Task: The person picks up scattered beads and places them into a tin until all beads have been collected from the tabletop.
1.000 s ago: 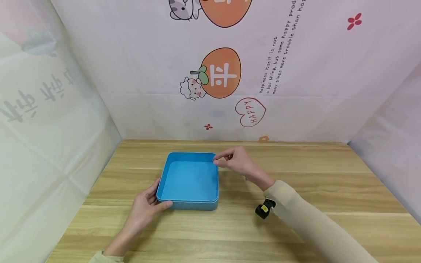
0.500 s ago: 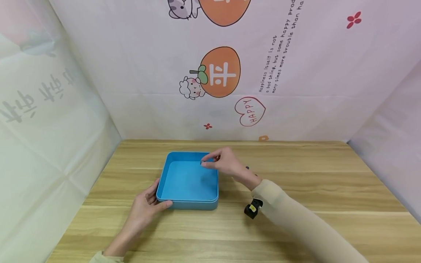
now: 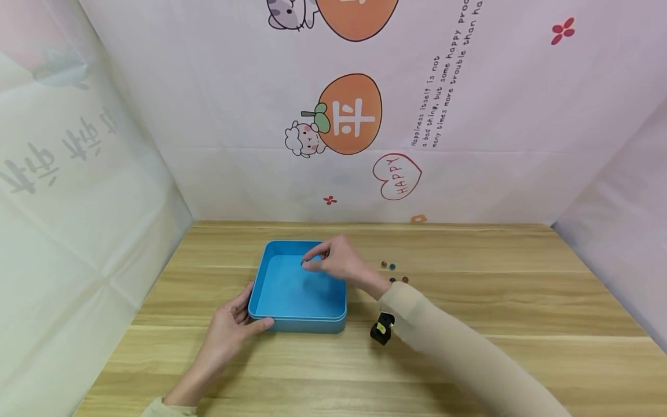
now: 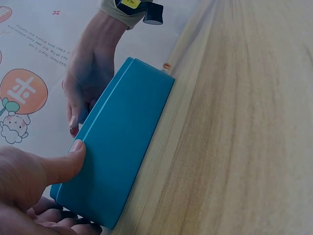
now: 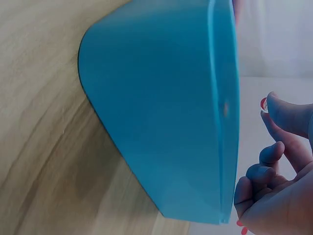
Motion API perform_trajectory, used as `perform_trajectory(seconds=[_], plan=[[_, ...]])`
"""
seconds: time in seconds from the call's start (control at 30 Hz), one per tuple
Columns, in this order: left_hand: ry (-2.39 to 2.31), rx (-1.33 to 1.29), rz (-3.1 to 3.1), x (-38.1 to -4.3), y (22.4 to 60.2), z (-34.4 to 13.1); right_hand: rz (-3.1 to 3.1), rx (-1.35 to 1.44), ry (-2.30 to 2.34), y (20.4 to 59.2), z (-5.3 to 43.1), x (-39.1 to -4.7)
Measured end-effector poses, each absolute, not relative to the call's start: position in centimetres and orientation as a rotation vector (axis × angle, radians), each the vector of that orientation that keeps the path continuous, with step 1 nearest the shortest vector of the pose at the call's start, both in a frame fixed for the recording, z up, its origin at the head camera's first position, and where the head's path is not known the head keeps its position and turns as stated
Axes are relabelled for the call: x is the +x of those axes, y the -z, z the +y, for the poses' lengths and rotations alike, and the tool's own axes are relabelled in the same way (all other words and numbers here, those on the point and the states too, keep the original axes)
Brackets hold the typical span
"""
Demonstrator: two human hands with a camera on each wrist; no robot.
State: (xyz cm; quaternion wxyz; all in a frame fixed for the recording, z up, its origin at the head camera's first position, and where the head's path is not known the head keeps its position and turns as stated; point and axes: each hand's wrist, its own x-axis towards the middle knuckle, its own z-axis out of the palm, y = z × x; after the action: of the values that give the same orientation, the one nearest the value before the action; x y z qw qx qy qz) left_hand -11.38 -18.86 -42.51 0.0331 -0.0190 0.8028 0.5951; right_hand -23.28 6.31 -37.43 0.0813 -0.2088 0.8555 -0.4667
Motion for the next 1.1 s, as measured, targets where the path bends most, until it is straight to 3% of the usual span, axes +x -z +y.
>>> perform_trajectory(seconds=[0.8, 1.1], plan=[[-1.846, -0.051, 2.454, -11.4, 42.7, -18.9, 2.643, -0.696, 1.238, 39.1, 3.3, -23.2], [-1.823, -0.063, 2.485, -11.5, 42.7, -18.8, 2.641, -0.663, 1.389, 37.4, 5.3, -22.5]])
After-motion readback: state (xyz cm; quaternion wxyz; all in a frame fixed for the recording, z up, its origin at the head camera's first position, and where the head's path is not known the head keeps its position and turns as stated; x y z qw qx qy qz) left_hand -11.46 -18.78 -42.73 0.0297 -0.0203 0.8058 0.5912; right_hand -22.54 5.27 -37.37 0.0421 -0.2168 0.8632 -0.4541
